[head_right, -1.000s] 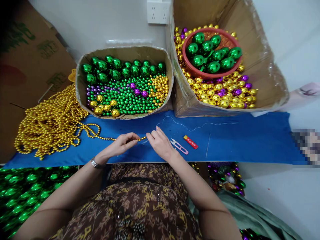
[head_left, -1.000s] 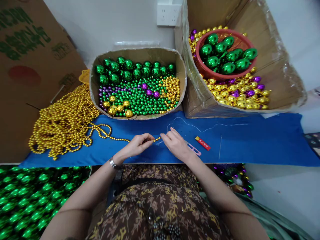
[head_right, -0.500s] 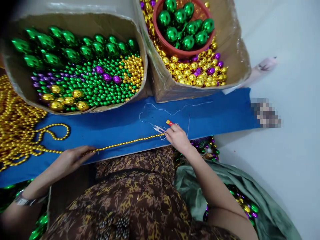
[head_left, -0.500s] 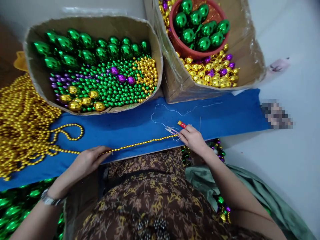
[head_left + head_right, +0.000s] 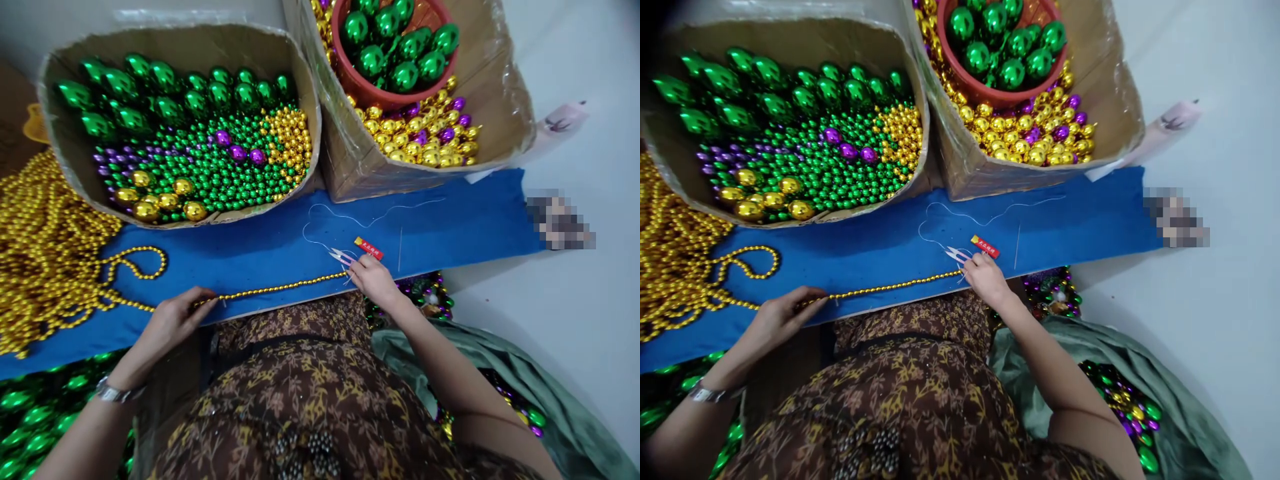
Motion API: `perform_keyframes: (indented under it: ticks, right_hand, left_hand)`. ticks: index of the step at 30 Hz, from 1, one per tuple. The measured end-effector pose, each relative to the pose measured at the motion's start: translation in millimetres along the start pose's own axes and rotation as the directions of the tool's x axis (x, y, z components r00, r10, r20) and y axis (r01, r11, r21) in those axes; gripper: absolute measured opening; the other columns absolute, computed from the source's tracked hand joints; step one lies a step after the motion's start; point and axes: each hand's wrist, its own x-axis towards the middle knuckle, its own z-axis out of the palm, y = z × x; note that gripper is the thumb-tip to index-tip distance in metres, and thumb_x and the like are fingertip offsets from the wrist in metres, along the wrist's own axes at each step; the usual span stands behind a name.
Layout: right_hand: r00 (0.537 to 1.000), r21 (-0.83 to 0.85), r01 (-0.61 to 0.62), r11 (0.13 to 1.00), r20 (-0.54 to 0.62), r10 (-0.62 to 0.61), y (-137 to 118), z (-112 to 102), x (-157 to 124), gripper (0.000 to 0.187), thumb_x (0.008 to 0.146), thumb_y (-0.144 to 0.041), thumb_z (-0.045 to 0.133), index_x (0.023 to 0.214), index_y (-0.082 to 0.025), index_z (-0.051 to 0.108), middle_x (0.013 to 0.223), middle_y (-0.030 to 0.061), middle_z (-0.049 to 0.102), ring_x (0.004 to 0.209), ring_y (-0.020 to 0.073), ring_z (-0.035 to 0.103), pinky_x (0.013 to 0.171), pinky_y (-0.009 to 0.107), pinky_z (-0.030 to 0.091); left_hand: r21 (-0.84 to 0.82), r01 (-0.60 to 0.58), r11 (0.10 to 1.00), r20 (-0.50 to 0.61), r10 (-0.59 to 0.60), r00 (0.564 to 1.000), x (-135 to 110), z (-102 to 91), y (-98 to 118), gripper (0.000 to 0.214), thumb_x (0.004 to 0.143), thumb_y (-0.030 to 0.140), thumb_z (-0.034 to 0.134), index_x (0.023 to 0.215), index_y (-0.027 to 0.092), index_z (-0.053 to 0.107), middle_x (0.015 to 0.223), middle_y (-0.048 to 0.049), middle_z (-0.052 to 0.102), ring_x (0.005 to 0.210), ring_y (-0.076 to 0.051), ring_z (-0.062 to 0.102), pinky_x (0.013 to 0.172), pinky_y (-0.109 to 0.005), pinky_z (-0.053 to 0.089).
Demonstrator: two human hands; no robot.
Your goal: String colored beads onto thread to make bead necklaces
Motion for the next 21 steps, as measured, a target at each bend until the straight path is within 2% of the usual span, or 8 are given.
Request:
perform_keyframes:
  ticks: [2, 5, 7, 15, 18, 21]
  right_hand:
    - [1.0, 0.009, 0.015, 1.0, -0.007, -0.015, 0.7, -0.1, -1.7, 0.029, 0.097, -0.028, 0.043, 0.083, -0.016, 0.065, 0.078, 0.0077, 0.055, 0.079, 0.0202, 0.054, 0.079, 0.031, 0.043]
    - [1.0, -0.008, 0.019, 1.0, -0.023, -0.019, 2.2, 2.2, -3.3, 0.033, 0.097, -0.03, 0.04, 0.082, -0.015, 0.065, 0.076, 0.008, 0.054, 0.076, 0.02, 0.053, 0.074, 0.029, 0.042]
    - [0.999, -0.015, 0.025, 1.0, -0.025, -0.025, 2.6, 4.0, -3.1, 0.034, 0.097, -0.03, 0.039, 0.083, -0.015, 0.065, 0.076, 0.0082, 0.054, 0.075, 0.0199, 0.052, 0.071, 0.029, 0.041]
    - [0.999, -0.056, 0.037, 0.998, -0.022, -0.038, -0.6, 0.8, -1.6, 0.037, 0.098, -0.03, 0.036, 0.082, -0.014, 0.065, 0.077, 0.009, 0.055, 0.073, 0.0194, 0.052, 0.068, 0.028, 0.04]
    - [1.0, -0.054, 0.03, 0.998, -0.002, -0.03, -2.0, -0.7, -2.7, 0.036, 0.098, -0.03, 0.037, 0.083, -0.014, 0.065, 0.077, 0.0092, 0.055, 0.073, 0.0195, 0.052, 0.068, 0.028, 0.04]
    - [0.999, -0.042, 0.029, 0.999, 0.022, -0.028, -3.7, -6.5, 0.5, 0.036, 0.097, -0.031, 0.038, 0.083, -0.015, 0.066, 0.077, 0.0091, 0.055, 0.073, 0.019, 0.054, 0.066, 0.027, 0.04]
  left_hand:
    - [0.006, 0.005, 1.0, 0.018, -0.005, 1.0, -0.7, 1.3, 3.8, 0.032, 0.088, 0.049, 0.049, 0.097, 0.022, 0.065, 0.087, -0.003, 0.072, 0.072, -0.019, 0.066, 0.066, -0.026, 0.048]
    - [0.015, -0.067, 0.998, 0.022, 0.067, 0.998, -0.4, 1.5, 8.3, 0.032, 0.092, 0.043, 0.044, 0.097, 0.02, 0.066, 0.093, -0.0067, 0.069, 0.086, -0.02, 0.064, 0.078, -0.028, 0.048]
    - [0.026, -0.068, 0.997, 0.015, 0.067, 0.998, 0.4, 1.5, 8.7, 0.033, 0.093, 0.041, 0.043, 0.097, 0.019, 0.066, 0.094, -0.0078, 0.067, 0.088, -0.02, 0.063, 0.08, -0.029, 0.048]
    - [0.038, -0.043, 0.998, 0.033, 0.041, 0.999, 1.7, 4.5, 6.5, 0.026, 0.091, 0.036, 0.048, 0.092, 0.018, 0.066, 0.09, -0.0064, 0.065, 0.081, -0.018, 0.062, 0.075, -0.028, 0.046]
    - [0.115, -0.025, 0.993, 0.037, 0.021, 0.999, 0.8, 5.0, 11.1, 0.024, 0.09, 0.034, 0.048, 0.092, 0.019, 0.066, 0.09, -0.0064, 0.065, 0.08, -0.018, 0.062, 0.071, -0.027, 0.044]
    - [0.251, 0.023, 0.968, -0.008, -0.021, 1.0, 2.5, 4.5, 19.4, 0.022, 0.089, 0.032, 0.048, 0.093, 0.02, 0.067, 0.091, -0.0066, 0.066, 0.075, -0.019, 0.063, 0.063, -0.027, 0.041]
